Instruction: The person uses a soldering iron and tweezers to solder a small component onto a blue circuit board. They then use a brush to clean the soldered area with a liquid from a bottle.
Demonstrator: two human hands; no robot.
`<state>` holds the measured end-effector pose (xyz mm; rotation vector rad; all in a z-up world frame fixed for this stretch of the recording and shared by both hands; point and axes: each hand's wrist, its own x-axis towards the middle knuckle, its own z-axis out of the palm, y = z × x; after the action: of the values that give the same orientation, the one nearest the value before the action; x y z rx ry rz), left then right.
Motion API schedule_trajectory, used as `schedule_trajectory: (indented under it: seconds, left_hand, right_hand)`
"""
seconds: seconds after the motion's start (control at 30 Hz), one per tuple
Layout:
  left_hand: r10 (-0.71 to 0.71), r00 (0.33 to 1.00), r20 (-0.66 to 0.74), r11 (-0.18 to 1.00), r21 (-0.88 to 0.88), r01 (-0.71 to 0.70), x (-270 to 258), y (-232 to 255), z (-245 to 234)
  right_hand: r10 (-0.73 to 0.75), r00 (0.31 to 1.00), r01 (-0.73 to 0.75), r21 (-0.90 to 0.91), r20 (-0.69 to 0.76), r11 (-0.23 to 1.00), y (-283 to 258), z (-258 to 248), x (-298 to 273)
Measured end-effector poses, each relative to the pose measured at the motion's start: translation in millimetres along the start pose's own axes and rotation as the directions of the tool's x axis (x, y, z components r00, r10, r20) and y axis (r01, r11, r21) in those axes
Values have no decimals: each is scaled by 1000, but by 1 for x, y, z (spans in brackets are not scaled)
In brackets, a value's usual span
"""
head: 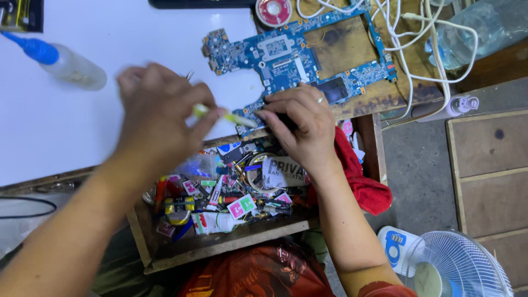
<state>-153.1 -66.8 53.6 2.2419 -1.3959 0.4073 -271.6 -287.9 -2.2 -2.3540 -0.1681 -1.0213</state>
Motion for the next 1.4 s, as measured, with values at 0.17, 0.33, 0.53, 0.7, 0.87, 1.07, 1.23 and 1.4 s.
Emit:
schedule_trajectory:
  seconds: [0.17,0.33,0.53,0.7,0.87,1.07,1.23,1.4]
  left_hand:
    - [-33,998,51,999,-12,34,1,-3,5]
    - [-4,999,38,1000,7,3,3,3,9]
    - [2,999,43,1000,14,-3,6,0,7]
    - [6,999,50,1000,31,-7,-5,2,12]
    - [-36,998,60,998,48,33,-13,-2,9]
    - [-36,998,53,998,52,33,-10,-3,9]
    - [-35,999,40,998,50,33,-4,-1,11]
    - [-67,997,46,998,5,67,-2,4,11]
  right_hand:
    - [5,1000,-5,5,19,1000,2,-1,0]
    - [-18,999,18,-22,26,1000,1,-1,5]
    - [-9,1000,9,2,26,1000,3,-2,8]
    - [-8,1000,9,-18,23,1000,0,-3,3]
    - [-1,999,2,-17,43,1000,-5,-2,0]
    - [7,999,-6,-27,40,1000,-3,0,1]
    - [-10,1000,11,-36,24,999,-2,-1,3]
    - [-22,1000,23,-24,20,999,-1,-1,5]
